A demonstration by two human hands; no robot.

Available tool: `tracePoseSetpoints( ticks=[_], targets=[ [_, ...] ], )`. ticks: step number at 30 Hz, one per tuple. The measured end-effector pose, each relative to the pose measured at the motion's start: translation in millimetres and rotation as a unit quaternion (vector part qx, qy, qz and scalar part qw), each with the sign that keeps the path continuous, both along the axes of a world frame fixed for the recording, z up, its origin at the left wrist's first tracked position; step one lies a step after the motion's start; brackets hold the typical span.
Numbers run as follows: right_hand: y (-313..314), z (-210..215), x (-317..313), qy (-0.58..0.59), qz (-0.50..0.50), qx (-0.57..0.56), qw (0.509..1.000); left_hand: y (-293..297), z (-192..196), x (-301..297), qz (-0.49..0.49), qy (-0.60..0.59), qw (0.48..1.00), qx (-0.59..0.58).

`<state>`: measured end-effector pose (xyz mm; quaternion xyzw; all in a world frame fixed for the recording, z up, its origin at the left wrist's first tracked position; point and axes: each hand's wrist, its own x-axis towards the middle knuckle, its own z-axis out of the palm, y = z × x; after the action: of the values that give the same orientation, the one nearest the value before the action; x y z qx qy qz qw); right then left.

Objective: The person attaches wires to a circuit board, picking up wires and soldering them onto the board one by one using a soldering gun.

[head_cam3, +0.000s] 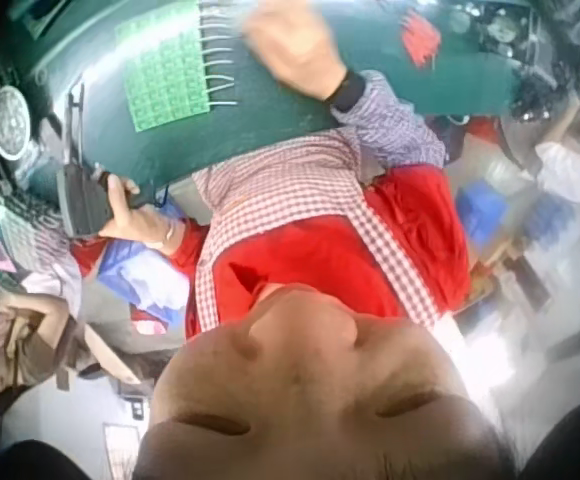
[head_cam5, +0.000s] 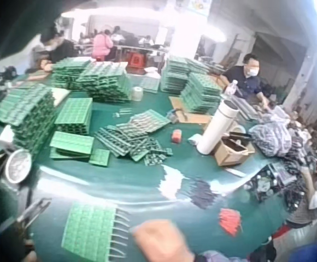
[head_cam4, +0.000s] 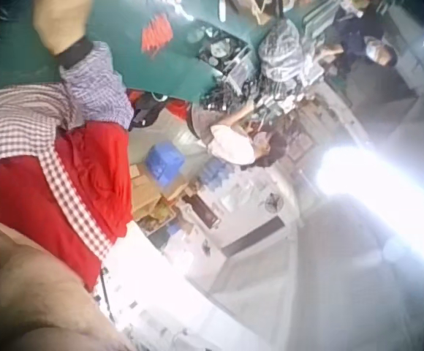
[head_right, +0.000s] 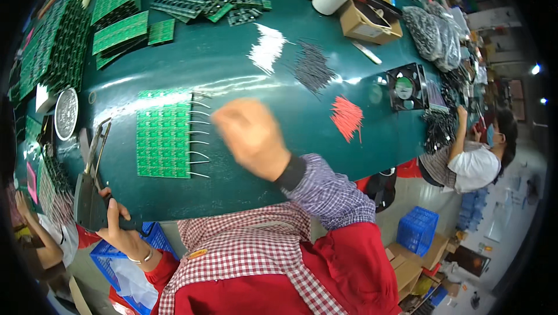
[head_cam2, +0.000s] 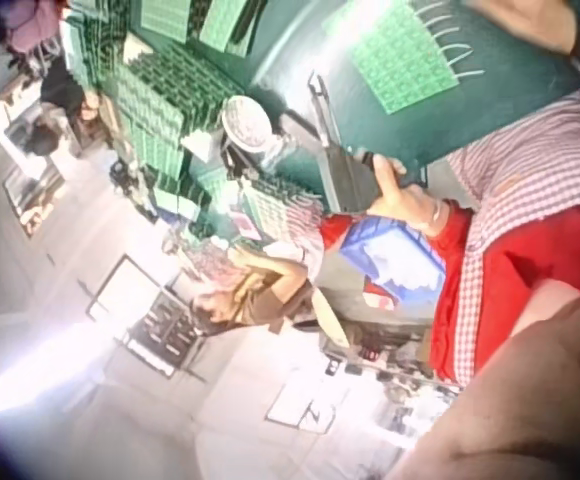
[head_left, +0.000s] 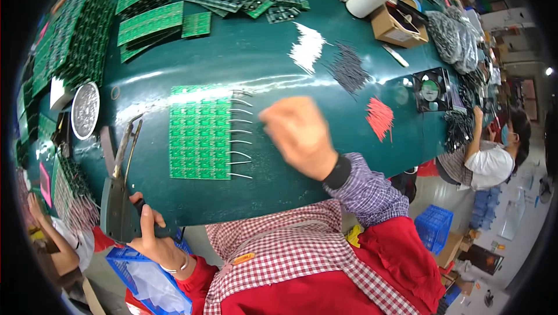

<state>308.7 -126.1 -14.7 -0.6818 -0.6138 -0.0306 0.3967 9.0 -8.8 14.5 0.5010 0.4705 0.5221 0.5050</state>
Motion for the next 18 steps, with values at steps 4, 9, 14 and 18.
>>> tracePoseSetpoints(
  ticks=[4,9,14,18],
  targets=[
    [-41,0,67,-0.101,-0.224,-0.017,0.969,-2,-2,1,0.008,0.013,1.000,-0.009],
    [-57,-9,102,-0.120,-0.268,-0.039,0.955,-5,1,11,-0.009,0.023,1.000,-0.005],
    [-39,-10,118,-0.128,-0.248,-0.043,0.959,-11,5,11,-0.026,0.018,0.999,0.004],
    [-24,-11,123,-0.113,-0.213,-0.088,0.967,-13,4,6,-0.015,0.036,0.999,-0.012]
  ],
)
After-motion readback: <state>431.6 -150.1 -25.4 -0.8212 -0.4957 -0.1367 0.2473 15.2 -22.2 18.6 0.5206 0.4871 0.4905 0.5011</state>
